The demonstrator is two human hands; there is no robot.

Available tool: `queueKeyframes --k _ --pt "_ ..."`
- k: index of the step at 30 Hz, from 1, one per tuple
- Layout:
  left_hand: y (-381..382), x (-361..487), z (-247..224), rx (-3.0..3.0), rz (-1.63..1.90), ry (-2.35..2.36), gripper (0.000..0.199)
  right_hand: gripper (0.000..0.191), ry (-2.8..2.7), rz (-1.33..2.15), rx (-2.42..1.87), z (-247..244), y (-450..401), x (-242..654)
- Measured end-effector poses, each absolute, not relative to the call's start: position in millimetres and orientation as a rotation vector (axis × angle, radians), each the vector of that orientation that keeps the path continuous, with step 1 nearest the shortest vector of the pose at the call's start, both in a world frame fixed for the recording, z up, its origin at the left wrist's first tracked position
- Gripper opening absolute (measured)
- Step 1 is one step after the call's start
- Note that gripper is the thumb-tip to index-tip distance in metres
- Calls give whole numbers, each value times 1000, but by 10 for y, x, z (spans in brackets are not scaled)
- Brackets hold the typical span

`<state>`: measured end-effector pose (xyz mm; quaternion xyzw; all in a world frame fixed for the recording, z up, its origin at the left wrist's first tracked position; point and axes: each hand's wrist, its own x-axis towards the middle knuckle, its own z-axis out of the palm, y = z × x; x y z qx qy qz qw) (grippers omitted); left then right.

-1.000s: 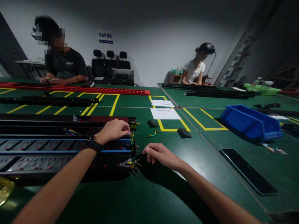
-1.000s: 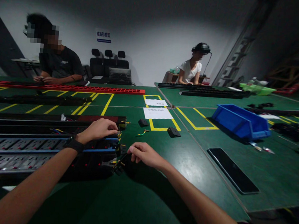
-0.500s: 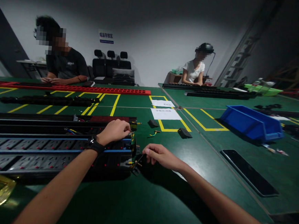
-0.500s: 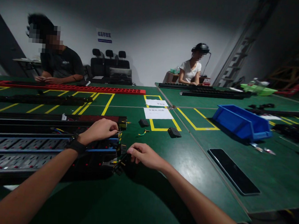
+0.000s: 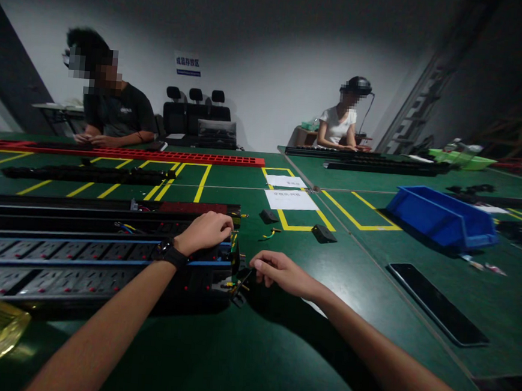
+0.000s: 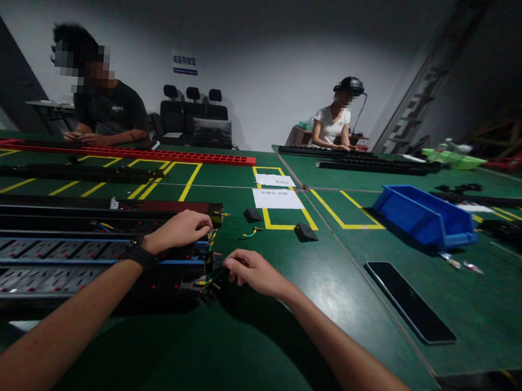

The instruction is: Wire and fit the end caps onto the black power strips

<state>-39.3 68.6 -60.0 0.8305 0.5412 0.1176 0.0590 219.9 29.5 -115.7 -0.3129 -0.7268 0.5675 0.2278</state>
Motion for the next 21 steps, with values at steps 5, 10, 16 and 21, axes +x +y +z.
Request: queueKeyframes --k 5,10,16,21 --pt "710 -401 -639 2531 398 1602 33 58 -2012 1559 -864 -1160 294 2199" --pt "729 -403 -670 2553 373 1512 37 58 -2010 1560 -863 -1152 284 2193" --pt "709 -410 -653 2572 428 1531 30 57 -2021 1545 -864 -1155 281 2204" --pt "711 -400 -656 2558 477 1504 28 54 -2029 1549 -867 -1156 285 2206"
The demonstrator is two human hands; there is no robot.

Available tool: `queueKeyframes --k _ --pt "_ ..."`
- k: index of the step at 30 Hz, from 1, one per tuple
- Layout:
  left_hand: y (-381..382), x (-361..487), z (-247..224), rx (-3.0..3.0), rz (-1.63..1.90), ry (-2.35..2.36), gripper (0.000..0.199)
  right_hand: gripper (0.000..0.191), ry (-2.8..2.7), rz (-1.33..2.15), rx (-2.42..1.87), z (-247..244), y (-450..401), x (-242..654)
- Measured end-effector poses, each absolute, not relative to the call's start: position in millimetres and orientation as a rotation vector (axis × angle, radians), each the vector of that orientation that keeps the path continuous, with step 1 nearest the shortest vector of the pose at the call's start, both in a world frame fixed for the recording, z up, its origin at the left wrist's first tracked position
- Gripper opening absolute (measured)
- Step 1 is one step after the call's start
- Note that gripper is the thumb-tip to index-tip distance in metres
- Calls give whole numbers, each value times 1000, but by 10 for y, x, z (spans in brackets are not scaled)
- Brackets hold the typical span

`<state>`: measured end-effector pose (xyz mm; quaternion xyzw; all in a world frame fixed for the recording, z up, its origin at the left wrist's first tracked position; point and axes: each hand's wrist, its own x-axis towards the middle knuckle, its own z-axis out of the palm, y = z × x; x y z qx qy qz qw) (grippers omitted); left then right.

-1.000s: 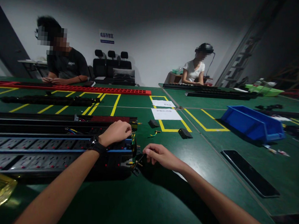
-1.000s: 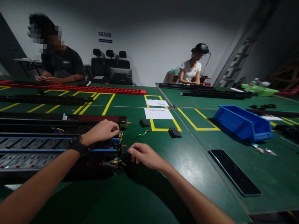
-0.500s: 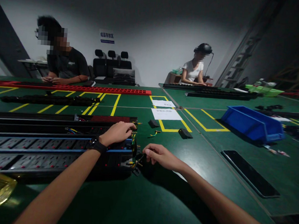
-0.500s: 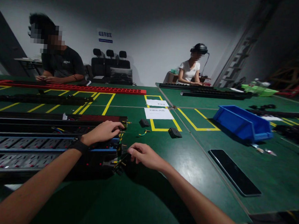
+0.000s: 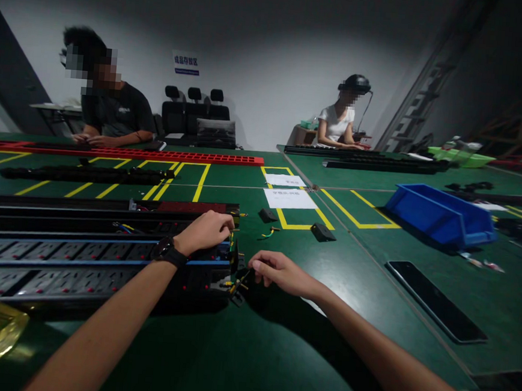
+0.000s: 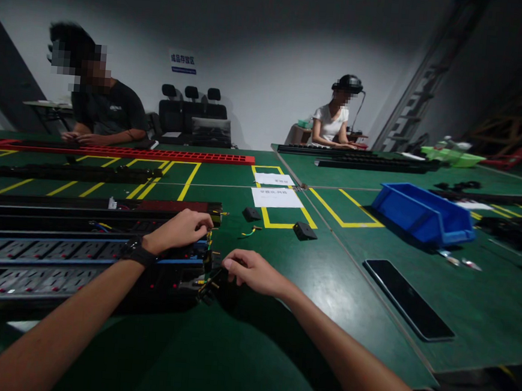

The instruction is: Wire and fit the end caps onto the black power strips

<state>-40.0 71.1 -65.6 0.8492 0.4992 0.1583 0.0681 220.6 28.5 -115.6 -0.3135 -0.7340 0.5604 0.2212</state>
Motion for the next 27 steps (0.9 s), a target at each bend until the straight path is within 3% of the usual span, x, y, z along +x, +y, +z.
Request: queueKeyframes --k 27 --pt "751 -342 -686 2307 607 1592 13 57 -2045 1543 -851 -1140 280 2204"
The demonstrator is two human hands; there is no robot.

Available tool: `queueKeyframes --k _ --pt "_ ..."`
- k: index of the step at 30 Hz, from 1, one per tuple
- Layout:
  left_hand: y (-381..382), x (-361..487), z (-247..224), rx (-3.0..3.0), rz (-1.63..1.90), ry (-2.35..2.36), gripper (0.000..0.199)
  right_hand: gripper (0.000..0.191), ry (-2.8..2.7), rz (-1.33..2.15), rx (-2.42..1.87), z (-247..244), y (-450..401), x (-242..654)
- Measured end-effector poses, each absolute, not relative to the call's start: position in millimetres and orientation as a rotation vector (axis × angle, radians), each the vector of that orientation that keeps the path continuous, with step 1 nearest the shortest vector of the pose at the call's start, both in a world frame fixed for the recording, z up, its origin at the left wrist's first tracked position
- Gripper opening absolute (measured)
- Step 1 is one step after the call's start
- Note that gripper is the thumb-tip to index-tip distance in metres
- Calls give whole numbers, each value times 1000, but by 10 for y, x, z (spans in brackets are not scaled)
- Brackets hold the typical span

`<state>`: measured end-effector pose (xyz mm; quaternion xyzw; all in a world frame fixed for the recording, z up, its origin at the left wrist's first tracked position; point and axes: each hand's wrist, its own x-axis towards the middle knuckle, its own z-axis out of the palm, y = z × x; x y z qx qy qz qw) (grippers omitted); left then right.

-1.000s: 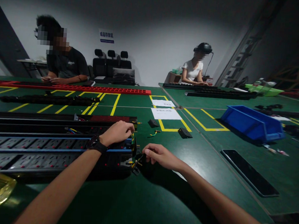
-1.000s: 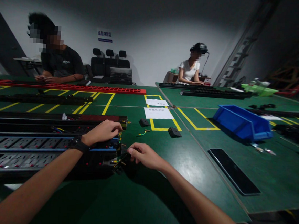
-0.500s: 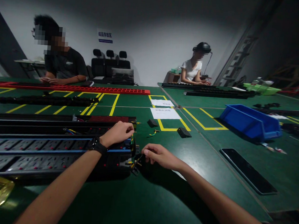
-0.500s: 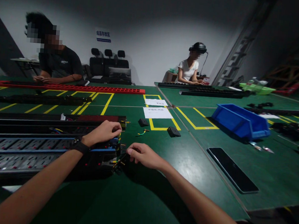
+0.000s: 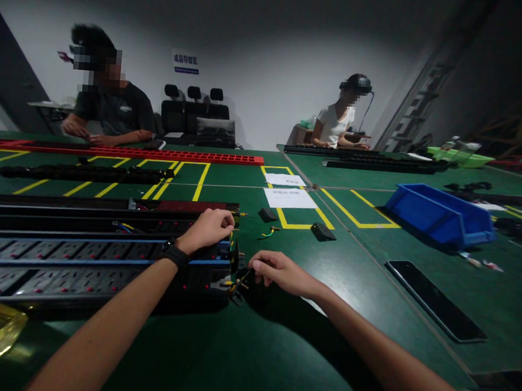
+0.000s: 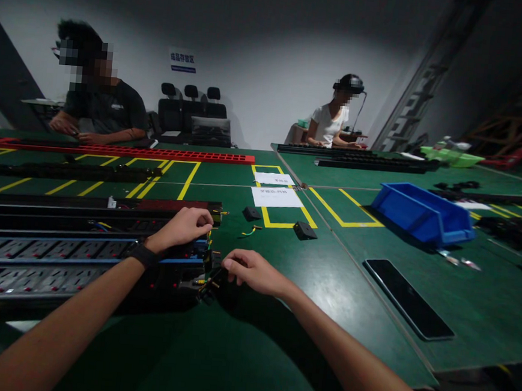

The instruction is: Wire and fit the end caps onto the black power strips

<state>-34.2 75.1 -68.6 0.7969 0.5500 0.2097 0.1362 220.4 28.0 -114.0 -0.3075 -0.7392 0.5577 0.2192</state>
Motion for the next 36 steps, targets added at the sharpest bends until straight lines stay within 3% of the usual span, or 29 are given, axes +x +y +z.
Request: queueKeyframes --k 36 --pt "739 -316 -714 2435 515 1645 16 51 -2047 1508 -859 -1145 273 2192"
